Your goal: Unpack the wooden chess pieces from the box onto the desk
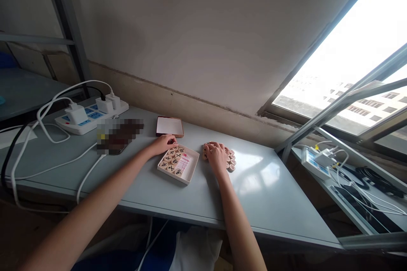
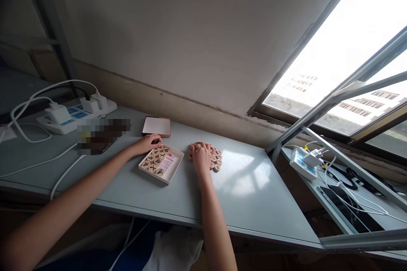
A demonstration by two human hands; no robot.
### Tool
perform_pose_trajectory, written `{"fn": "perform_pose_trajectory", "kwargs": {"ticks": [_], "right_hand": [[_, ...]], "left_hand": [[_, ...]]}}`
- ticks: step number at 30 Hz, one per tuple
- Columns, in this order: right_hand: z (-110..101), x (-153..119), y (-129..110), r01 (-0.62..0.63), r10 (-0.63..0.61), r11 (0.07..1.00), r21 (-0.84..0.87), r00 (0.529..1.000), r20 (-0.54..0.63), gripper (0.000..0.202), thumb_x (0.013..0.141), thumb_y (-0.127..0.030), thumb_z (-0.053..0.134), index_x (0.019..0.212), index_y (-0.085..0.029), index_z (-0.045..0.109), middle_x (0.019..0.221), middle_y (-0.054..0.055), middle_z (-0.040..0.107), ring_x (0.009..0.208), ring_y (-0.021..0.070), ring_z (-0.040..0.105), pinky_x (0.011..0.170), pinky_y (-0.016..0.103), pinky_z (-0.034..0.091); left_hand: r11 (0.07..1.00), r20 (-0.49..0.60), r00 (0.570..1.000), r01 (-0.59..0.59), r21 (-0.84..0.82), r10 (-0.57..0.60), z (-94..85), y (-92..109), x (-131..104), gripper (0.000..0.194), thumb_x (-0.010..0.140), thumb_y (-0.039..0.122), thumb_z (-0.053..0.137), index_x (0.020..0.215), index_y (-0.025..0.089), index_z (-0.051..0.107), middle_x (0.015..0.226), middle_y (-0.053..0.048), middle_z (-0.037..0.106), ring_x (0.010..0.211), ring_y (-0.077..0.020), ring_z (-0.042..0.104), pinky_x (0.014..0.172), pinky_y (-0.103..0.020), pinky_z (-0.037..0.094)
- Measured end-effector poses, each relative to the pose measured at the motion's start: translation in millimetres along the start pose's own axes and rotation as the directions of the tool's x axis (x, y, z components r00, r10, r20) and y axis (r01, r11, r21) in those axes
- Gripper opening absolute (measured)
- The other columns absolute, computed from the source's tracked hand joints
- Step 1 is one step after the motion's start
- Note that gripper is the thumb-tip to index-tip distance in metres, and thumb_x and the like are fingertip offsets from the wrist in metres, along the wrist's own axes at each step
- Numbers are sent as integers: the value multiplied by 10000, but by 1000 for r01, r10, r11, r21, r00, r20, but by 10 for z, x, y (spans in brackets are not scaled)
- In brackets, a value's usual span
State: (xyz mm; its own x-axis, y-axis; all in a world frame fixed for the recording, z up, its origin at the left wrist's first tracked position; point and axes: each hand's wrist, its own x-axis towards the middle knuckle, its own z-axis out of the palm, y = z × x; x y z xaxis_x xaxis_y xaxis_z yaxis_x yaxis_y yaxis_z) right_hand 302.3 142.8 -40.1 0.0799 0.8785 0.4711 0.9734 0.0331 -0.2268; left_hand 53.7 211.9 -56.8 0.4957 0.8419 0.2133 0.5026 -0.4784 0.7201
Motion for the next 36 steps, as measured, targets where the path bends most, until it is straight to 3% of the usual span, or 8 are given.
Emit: {"fn": "perform_pose_trajectory", "kwargs": {"ticks": [5, 8, 12, 14, 16, 27, 32, 36], "right_hand": [[-41, 14, -5, 27, -26, 997, 72, 999, -20, 276, 877, -321, 430, 875, -252, 697, 1065, 63, 612, 989, 246, 458, 903, 434, 252], [-139, -5, -113, 173, -205, 942, 288, 975, 84, 209, 849, -288, 492, 962, -250, 664, 1037, 49, 609, 963, 208, 490, 861, 365, 338], [-326, -96, -382, 214, -506, 760, 614, 788, 351, 194, 765, -282, 612, 948, -234, 656, 891, 13, 622, 781, 138, 546, 705, 253, 420], [-385, -142, -510, 226, -612, 716, 661, 659, 437, 223, 725, -246, 649, 947, -259, 668, 889, -6, 623, 760, 120, 556, 708, 234, 426], [-395, -174, -599, 264, -645, 716, 646, 605, 467, 241, 706, -191, 649, 922, -292, 683, 909, -21, 625, 793, 116, 566, 785, 244, 417], [-300, -191, -579, 231, -618, 685, 691, 688, 381, 233, 666, -214, 709, 894, -254, 674, 1049, 32, 557, 1020, 165, 517, 879, 290, 432], [-354, -176, -579, 186, -623, 667, 722, 671, 403, 200, 719, -203, 654, 916, -240, 649, 960, 8, 616, 863, 135, 568, 783, 259, 460], [-328, -61, -437, 122, -453, 687, 716, 842, 292, 210, 796, -296, 567, 988, -223, 610, 998, 32, 611, 875, 142, 563, 770, 262, 455]], "left_hand": [[1000, 2, 1000, 7, -2, -7, -3, -3, 0, 265, 765, 434, 514, 773, 175, 568, 861, -47, 612, 774, -196, 551, 670, -282, 398], [1000, -1, 1000, -5, 3, 5, 0, -8, 6, 260, 765, 427, 509, 764, 174, 570, 869, -52, 613, 787, -201, 555, 681, -287, 402], [1000, -12, 1000, -12, -2, 12, -4, 26, 1, 249, 763, 402, 500, 753, 166, 578, 867, -64, 618, 789, -206, 561, 688, -291, 413], [1000, -18, 1000, -5, -15, 5, -9, 52, -5, 232, 758, 380, 501, 758, 163, 582, 859, -63, 625, 784, -205, 566, 687, -289, 419], [1000, -21, 1000, -6, -28, 5, -11, 69, -9, 214, 753, 362, 504, 760, 164, 587, 856, -59, 633, 788, -205, 572, 693, -286, 423], [999, -12, 1000, -19, -39, 19, -3, 47, 5, 230, 761, 378, 494, 759, 170, 593, 877, -59, 633, 803, -204, 564, 713, -292, 425], [999, -11, 1000, -2, -52, 2, -10, 67, -1, 240, 751, 387, 500, 764, 165, 591, 873, -64, 630, 796, -208, 562, 712, -296, 424], [997, -6, 1000, -10, -75, 10, -3, 48, -4, 250, 748, 396, 505, 767, 163, 595, 882, -71, 628, 810, -218, 563, 727, -307, 429]]}}
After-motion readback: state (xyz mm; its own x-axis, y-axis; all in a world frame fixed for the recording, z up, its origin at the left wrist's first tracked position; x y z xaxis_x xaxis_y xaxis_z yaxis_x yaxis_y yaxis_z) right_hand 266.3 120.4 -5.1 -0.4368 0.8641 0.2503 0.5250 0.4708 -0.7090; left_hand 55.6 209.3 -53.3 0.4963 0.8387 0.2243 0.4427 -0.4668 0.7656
